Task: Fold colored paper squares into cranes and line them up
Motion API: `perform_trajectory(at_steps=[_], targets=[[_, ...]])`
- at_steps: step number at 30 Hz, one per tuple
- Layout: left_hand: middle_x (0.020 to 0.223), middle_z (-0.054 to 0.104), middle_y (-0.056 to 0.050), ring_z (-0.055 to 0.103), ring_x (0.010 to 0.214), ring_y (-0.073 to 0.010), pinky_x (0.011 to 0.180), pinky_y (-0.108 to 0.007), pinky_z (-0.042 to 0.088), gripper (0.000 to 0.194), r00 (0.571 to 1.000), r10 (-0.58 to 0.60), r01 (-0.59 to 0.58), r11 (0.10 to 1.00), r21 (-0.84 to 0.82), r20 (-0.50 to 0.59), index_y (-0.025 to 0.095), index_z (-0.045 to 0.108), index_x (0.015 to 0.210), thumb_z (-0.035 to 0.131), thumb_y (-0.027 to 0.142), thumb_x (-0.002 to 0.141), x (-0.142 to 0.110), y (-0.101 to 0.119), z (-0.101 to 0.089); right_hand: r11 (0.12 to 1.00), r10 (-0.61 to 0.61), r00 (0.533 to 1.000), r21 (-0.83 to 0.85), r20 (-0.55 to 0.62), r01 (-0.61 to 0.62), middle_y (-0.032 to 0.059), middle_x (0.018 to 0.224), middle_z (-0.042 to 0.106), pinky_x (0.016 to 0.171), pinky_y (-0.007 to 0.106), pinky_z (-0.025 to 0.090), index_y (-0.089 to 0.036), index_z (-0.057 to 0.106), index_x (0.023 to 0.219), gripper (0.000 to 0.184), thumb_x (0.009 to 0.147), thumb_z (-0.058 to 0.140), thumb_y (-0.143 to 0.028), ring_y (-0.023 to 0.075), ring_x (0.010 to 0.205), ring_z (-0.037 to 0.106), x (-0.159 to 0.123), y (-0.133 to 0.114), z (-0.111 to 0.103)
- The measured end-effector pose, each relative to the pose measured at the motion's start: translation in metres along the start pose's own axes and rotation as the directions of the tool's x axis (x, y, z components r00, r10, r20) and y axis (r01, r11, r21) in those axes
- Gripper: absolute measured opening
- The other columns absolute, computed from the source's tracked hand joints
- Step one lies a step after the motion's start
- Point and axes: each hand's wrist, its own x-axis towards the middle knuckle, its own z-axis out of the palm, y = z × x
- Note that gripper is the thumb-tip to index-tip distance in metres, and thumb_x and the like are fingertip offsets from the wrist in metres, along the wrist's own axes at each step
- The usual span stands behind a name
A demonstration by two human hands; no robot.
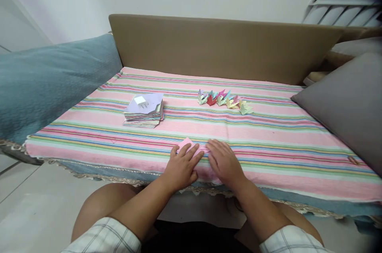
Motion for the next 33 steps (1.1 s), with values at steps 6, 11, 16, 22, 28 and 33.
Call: perform_trajectory(at_steps=[6,11,16,22,28,33], targets=[[0.138,0.044,-0.008,0.034,0.126,-0.0311,0.098,-0.050,0.024,0.062,1.000,0.003,-0.003,1.000,-0.031,-0.007,0.027,0.037,0.136,0.051,0.043,0.078,0.000,-0.002,0.000,0.982,-0.182,0.972,0.075,0.149,0.173,0.0176,0.145,0.032,0.107,0.052,0.026,-0.009,0.008,0.145,0.072,0.091,0.036,-0.046,0.0256,0.135,0.028,-0.002,-0.019,0.020],[0.142,0.039,-0.009,0.031,0.130,-0.0286,0.100,-0.047,0.024,0.064,0.999,0.034,-0.034,0.998,-0.054,0.007,0.023,0.033,0.138,0.050,0.044,0.080,-0.003,-0.010,0.002,0.990,-0.140,0.974,-0.006,0.175,0.144,0.0181,0.144,0.032,0.108,0.052,0.022,-0.010,0.011,0.145,0.078,0.088,0.033,-0.059,0.0266,0.135,0.027,-0.008,-0.011,0.027],[0.147,0.031,-0.009,0.026,0.135,-0.0253,0.105,-0.046,0.019,0.063,0.995,0.088,-0.084,0.993,-0.080,0.040,0.022,0.034,0.137,0.053,0.038,0.079,-0.008,-0.019,0.001,0.974,-0.199,0.961,-0.071,0.194,0.216,0.0167,0.144,0.033,0.108,0.052,0.021,-0.012,0.029,0.141,0.076,0.085,0.036,-0.063,0.0279,0.135,0.025,-0.013,-0.005,0.025],[0.149,0.027,-0.010,0.024,0.136,-0.0256,0.106,-0.047,0.018,0.059,0.993,0.100,-0.094,0.991,-0.099,0.057,0.021,0.040,0.132,0.056,0.035,0.078,-0.010,-0.021,0.001,0.981,-0.128,0.969,-0.119,0.213,0.155,0.0099,0.146,0.032,0.108,0.051,0.021,-0.021,0.037,0.138,0.061,0.088,0.039,-0.056,0.0258,0.134,0.028,-0.018,-0.005,0.021],[0.148,0.028,-0.010,0.025,0.136,-0.0261,0.105,-0.049,0.021,0.050,0.992,0.118,-0.112,0.987,-0.119,0.041,0.020,0.046,0.124,0.057,0.033,0.077,-0.009,-0.023,0.002,0.984,-0.022,0.978,-0.168,0.208,0.058,0.0054,0.144,0.037,0.105,0.049,0.025,-0.024,0.042,0.134,0.050,0.090,0.042,-0.048,0.0260,0.132,0.032,-0.022,-0.001,0.013],[0.148,0.030,-0.010,0.026,0.135,-0.0272,0.104,-0.049,0.022,0.051,0.993,0.120,-0.117,0.986,-0.119,0.014,0.021,0.046,0.124,0.058,0.032,0.076,-0.009,-0.023,0.003,0.977,0.029,0.982,-0.215,0.184,0.011,0.0059,0.141,0.041,0.104,0.047,0.029,-0.020,0.048,0.130,0.049,0.089,0.043,-0.047,0.0278,0.130,0.035,-0.026,0.006,0.009]])
